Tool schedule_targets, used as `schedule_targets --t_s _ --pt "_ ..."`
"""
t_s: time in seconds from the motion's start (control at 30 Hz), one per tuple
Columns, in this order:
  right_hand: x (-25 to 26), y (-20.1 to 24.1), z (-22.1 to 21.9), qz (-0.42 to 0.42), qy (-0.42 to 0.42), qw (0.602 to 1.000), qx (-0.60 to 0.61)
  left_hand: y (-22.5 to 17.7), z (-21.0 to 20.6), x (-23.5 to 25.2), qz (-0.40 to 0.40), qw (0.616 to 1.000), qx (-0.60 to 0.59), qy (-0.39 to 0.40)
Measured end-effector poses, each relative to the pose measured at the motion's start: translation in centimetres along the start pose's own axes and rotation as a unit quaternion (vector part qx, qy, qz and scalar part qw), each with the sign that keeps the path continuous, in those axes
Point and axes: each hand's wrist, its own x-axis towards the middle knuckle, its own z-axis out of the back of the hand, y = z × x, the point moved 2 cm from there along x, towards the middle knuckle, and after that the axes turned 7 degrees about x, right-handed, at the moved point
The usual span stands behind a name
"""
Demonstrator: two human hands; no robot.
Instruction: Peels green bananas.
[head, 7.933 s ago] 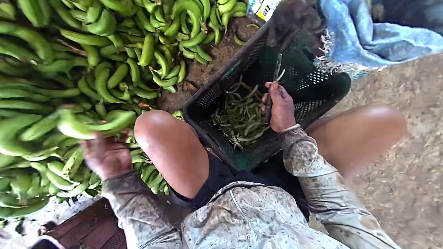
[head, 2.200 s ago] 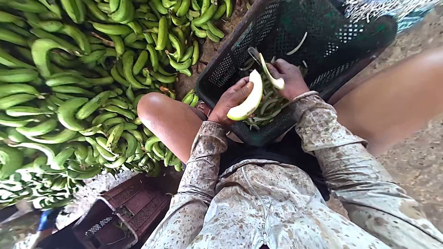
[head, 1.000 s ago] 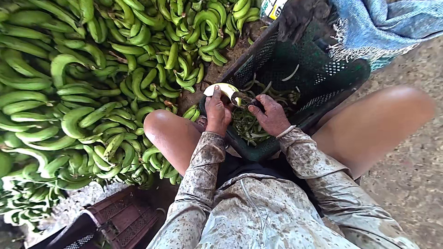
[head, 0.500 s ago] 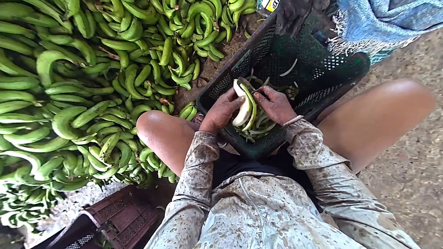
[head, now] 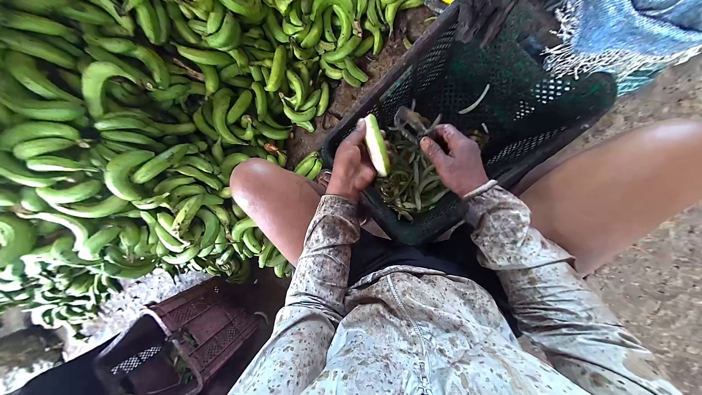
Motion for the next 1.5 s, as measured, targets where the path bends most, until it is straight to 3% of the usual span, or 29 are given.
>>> schedule_targets --t_s 0.07,0.17,0.3,0.37,0.43,0.5,0.57,0.6,0.67,0.8,0.9,1.03,1.17,1.23,1.33,1.43,1.5 --pt "-0.9 0.1 -1.4 0.075 0.036 0.997 -0.005 -1.1 0.3 -0.1 0.005 0.987 -0.145 -0.068" --pt "-1.4 0.0 -2.6 0.136 0.070 0.988 -0.023 -1.5 0.3 -0.7 0.029 0.973 -0.212 -0.092" --pt "-1.1 0.4 -2.7 0.153 0.035 0.986 -0.059 -0.5 -0.9 -1.3 0.028 0.987 -0.135 -0.087" --pt "-0.6 0.5 -2.5 0.106 0.030 0.992 -0.053 1.1 -2.4 -2.0 0.007 0.997 -0.041 -0.065" --pt "0.5 0.6 -1.7 0.005 0.047 0.999 -0.016 2.3 -2.7 -2.9 -0.023 0.997 0.075 0.020" --pt "1.6 0.2 -0.4 -0.072 0.046 0.996 0.008 2.3 -2.1 -3.5 -0.062 0.973 0.162 0.151" --pt "1.9 -0.4 0.6 -0.090 0.008 0.996 0.002 1.4 -1.5 -4.2 -0.085 0.942 0.191 0.263" --pt "1.8 -0.5 1.0 -0.090 -0.007 0.996 0.005 1.0 -1.3 -4.4 -0.087 0.941 0.173 0.279" --pt "0.9 0.2 1.1 -0.061 -0.014 0.998 0.017 0.4 -0.7 -3.9 -0.072 0.967 0.094 0.223" --pt "-1.9 0.3 -0.7 0.114 0.044 0.992 -0.019 -0.4 0.6 -1.5 0.007 0.992 -0.110 0.067" --pt "-2.3 0.3 -2.4 0.164 0.072 0.982 -0.056 0.2 -0.2 -1.5 0.045 0.995 -0.079 0.048" --pt "1.1 0.2 -0.6 -0.007 0.018 1.000 -0.017 1.7 -2.0 -3.1 0.065 0.992 0.013 0.106" --pt "0.8 -2.0 0.9 -0.183 -0.031 0.982 -0.015 0.3 -1.6 -5.1 -0.059 0.958 0.245 0.138" --pt "0.0 -1.1 1.6 -0.216 -0.031 0.976 -0.029 -1.2 -4.0 -4.3 -0.159 0.923 0.324 0.133" --pt "0.0 0.4 1.5 -0.246 0.081 0.964 -0.063 -4.0 -10.8 -3.6 -0.287 0.877 0.348 0.167" --pt "0.1 1.8 1.6 -0.236 0.116 0.962 -0.075 -8.3 -21.7 -2.4 -0.434 0.793 0.374 0.209" --pt "0.1 2.5 1.8 -0.229 0.102 0.966 -0.066 -10.8 -28.6 -0.3 -0.448 0.739 0.456 0.211"
